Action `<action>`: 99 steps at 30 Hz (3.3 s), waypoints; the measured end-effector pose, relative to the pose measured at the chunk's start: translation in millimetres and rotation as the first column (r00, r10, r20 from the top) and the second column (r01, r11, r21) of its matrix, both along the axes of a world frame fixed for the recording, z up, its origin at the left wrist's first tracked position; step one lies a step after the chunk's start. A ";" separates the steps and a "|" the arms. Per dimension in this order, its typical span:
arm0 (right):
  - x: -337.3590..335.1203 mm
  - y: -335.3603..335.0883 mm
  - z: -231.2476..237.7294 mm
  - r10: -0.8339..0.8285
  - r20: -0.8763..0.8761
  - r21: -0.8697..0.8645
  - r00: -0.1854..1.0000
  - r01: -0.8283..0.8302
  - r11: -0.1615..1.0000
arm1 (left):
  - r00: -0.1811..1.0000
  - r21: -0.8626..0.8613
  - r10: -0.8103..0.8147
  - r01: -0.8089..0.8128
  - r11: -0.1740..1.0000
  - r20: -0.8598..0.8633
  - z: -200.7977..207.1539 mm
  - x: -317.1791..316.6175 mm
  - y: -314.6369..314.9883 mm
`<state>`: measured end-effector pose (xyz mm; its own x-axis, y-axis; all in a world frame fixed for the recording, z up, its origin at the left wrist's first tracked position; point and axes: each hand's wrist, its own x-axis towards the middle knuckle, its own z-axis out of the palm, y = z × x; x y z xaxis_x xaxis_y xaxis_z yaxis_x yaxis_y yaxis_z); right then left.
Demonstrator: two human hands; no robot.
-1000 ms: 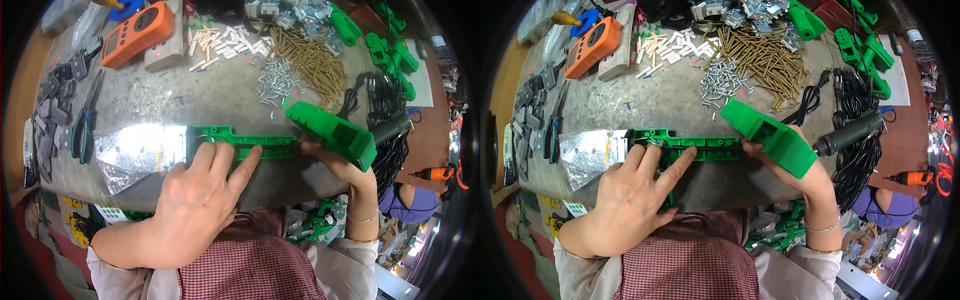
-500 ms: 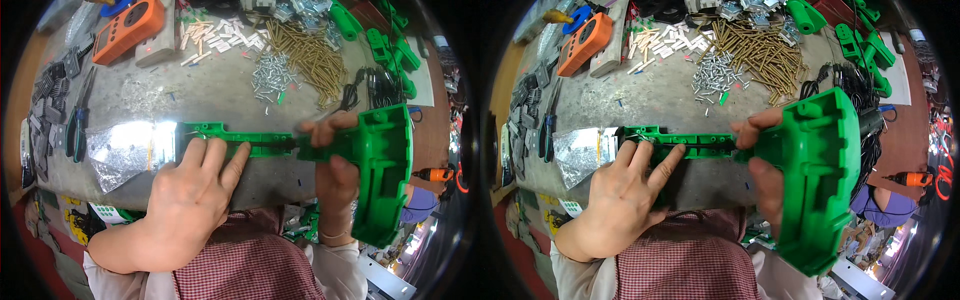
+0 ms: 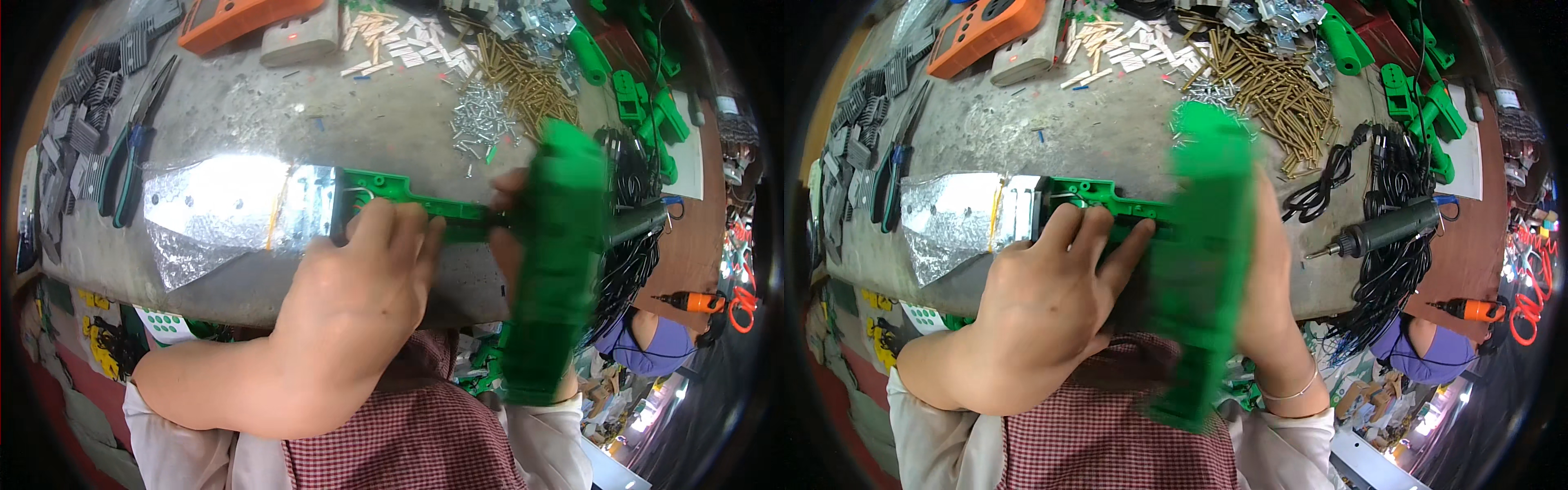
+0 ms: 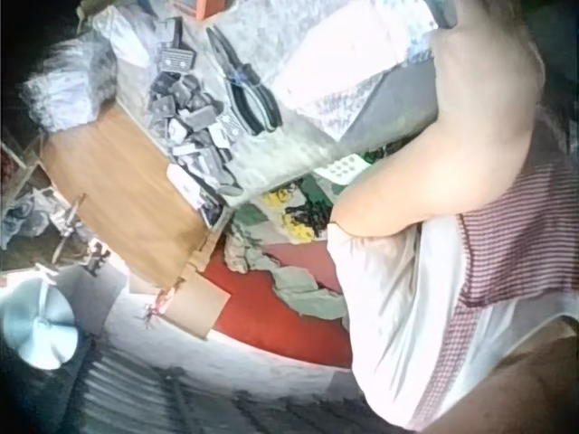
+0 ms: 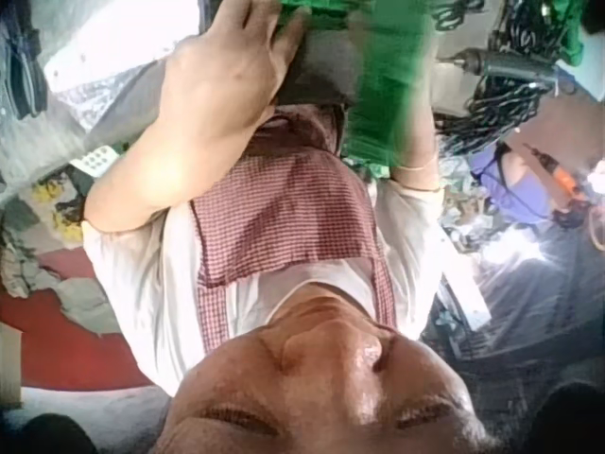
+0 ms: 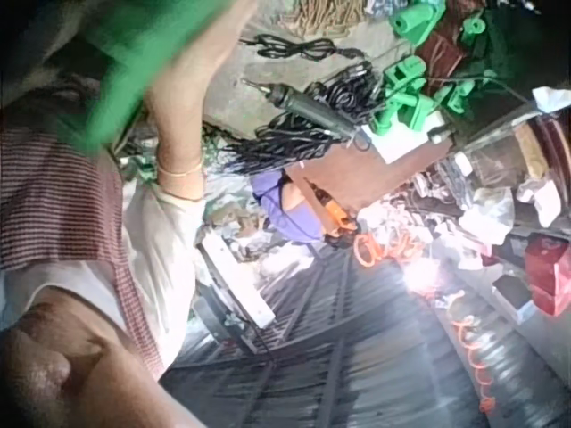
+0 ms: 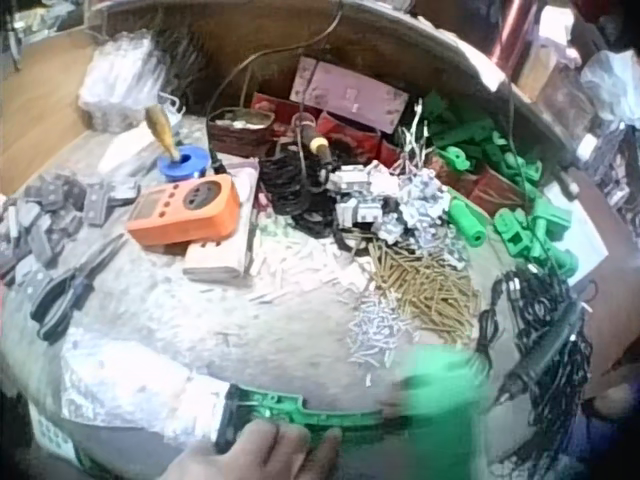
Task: Soldering internal wiring and assembling the plastic housing of a handheld electronic tool.
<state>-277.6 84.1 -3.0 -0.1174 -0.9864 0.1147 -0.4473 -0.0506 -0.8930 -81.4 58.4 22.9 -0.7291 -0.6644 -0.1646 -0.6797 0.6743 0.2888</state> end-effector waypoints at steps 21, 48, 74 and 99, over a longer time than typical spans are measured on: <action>24.7 -6.5 15.3 0.267 -0.467 0.109 0.843 -0.244 0.964 | 0.590 0.249 0.240 -0.068 0.966 -0.771 -57.0 78.4 10.0; 58.2 17.5 3.1 0.459 -0.421 -0.015 0.782 -0.512 0.859 | 0.523 0.148 0.157 -0.059 0.987 -0.838 -73.0 70.7 13.6; -17.2 30.4 -13.6 0.405 -0.561 -0.167 0.721 -0.578 0.798 | 0.906 -0.347 -0.242 0.116 0.931 -0.347 -39.0 45.8 -6.2; -13.4 26.6 -27.6 0.142 -0.480 -0.293 0.866 -0.311 0.904 | 0.908 -0.497 -0.301 0.125 0.859 -0.291 -50.8 38.0 -8.7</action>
